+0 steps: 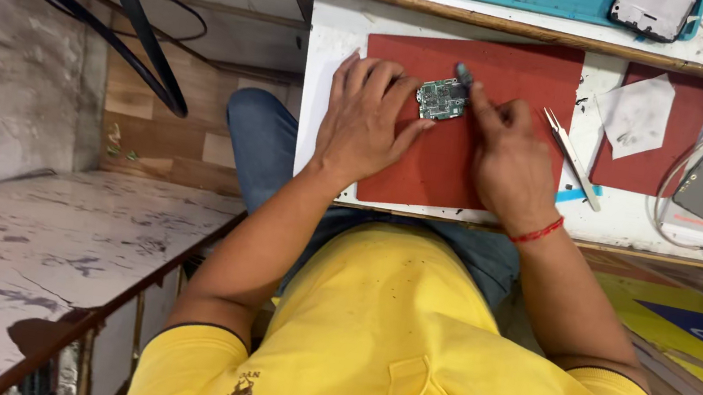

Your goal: The person uses a hot air gun to heat a small circuit board placed on a red mat, then uses a blue-handled tool to scrape and clean the board's surface. The person repeats heating and scraping steps while seated on the floor in a cluttered electronics repair workspace.

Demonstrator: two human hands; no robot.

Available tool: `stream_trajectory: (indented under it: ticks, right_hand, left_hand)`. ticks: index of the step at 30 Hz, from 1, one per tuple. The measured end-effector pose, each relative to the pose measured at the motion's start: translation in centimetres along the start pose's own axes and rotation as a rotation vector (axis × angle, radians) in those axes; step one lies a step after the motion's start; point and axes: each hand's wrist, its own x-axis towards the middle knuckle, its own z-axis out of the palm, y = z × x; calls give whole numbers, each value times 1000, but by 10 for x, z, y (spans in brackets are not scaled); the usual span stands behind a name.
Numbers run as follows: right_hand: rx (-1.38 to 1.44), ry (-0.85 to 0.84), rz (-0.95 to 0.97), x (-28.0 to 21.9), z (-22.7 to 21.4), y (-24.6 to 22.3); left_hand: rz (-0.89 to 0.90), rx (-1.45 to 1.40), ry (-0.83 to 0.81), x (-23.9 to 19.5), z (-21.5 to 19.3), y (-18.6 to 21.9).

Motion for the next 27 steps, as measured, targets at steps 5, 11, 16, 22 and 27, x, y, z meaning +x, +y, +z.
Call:
stream_trajectory:
  ticks: [5, 11, 16, 22, 27]
  right_hand:
    - [45, -72, 6, 3, -1, -1]
    - [84, -83, -28, 9, -1, -10]
    - [33, -108, -58, 4, -2, -7]
    - [-11, -15, 15, 5, -7, 1]
    - [27, 23, 8, 3, -11, -1]
  left_hand:
    - [-3, 17, -13, -1, -1, -1]
    - [-16, -23, -12, 2, -8, -3]
    - [8, 10, 0, 1, -3, -1]
    - [16, 19, 31, -2, 5, -1]
    - [18, -10, 33, -1, 4, -1]
